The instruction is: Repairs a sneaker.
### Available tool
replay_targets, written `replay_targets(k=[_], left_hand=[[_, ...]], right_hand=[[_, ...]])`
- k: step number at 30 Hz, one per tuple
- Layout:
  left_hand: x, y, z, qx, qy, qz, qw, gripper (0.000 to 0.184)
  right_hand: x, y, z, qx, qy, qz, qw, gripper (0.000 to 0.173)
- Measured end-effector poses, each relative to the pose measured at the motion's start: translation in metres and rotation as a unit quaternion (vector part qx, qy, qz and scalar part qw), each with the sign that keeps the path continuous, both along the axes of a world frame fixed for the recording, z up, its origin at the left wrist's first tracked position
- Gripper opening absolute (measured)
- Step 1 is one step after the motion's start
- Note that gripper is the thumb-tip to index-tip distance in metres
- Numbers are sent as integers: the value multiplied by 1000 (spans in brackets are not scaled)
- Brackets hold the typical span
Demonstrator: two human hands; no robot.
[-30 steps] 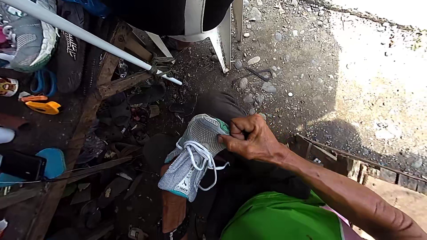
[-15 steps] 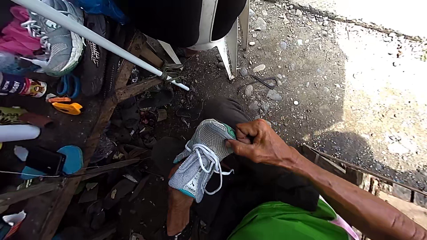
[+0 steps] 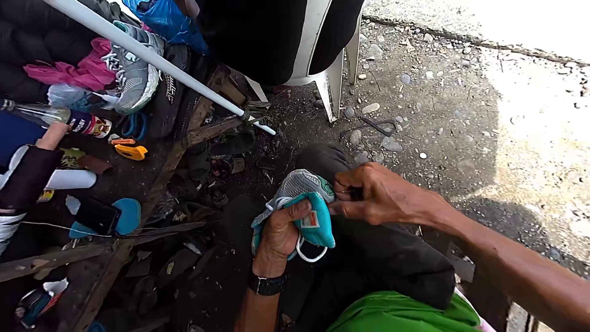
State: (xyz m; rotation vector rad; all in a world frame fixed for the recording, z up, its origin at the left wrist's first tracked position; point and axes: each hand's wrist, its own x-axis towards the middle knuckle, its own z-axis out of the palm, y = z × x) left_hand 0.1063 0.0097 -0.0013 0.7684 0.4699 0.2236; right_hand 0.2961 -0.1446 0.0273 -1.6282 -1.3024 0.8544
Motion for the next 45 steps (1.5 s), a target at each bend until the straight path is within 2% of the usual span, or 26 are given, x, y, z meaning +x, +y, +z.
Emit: replay_targets(k=[3,4,6,7,8,10,13,15,17,20,27,45], left_hand=[[0,-2,-3,12,-22,13,1000,18],[-1,-2,-4,12,-31,12,999,18],[-3,1,-3,13,-40,9,999,17],[-4,2,-3,13,-44,7,999,16],[-4,4,-3,13,-49,6,999,16],[-6,5,-4,12,-53,8,998,16],[-6,5,-3,14,-59,6,998,16],[-8,6,-3,15,-68,-2,998,17],[-8,6,-3,18,-69,-3,997,17],[-8,6,-4,16,-73,-6,997,18],[-9,8,-6,16,-80,-7,997,19],[-8,8,-9,-6,-106,-19,994,19]], right_hand=[[43,-23,14,41,106,-2,993,26],[58,-32,15,65,162,-27,984,23],[88,-52,6,59,214,-152,963,13],[103,-62,-4,20,188,-222,957,13],[117,-73,-16,-37,152,-277,948,19],[127,-97,-39,-132,111,-313,934,35],[104,-112,-45,-132,64,-252,957,42],[73,-103,-35,-55,126,-184,973,46],[41,-86,-27,31,178,-102,978,41],[10,-59,-23,111,119,-1,987,37],[1,-37,-18,89,31,2,996,34],[20,-19,-2,59,31,58,996,29]])
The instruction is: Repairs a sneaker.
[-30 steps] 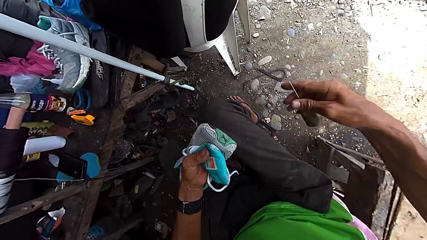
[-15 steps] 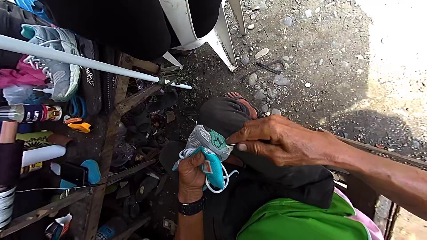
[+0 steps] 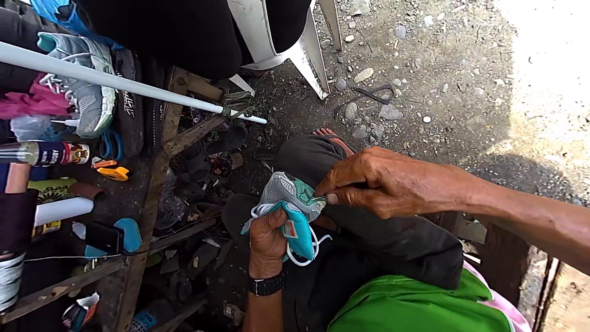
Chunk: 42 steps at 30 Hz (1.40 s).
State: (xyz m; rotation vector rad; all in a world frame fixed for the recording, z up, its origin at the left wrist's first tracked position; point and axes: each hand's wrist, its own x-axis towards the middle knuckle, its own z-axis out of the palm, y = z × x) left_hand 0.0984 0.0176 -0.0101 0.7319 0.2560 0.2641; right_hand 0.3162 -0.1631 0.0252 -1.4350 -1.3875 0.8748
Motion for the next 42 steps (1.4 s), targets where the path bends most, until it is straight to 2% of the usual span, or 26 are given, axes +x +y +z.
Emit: replay_targets(k=[10,15,19,23,32,42], left_hand=[[4,-5,1,13,12,16,1000,18],[5,-8,3,16,24,28,999,16],[1,-14,4,-6,55,23,998,18],[12,-14,15,-22,90,8,996,17],[8,-5,5,18,75,-89,993,23],[11,-10,-2,3,67,-71,995,20]], right_hand=[[13,7,24,-62,-127,37,989,27],[14,20,57,-111,-261,79,956,18],[4,24,76,-186,-312,138,922,13],[6,27,74,-149,-390,105,903,14],[-12,33,87,-220,-411,93,880,25],[-26,42,89,-263,-470,91,838,26]])
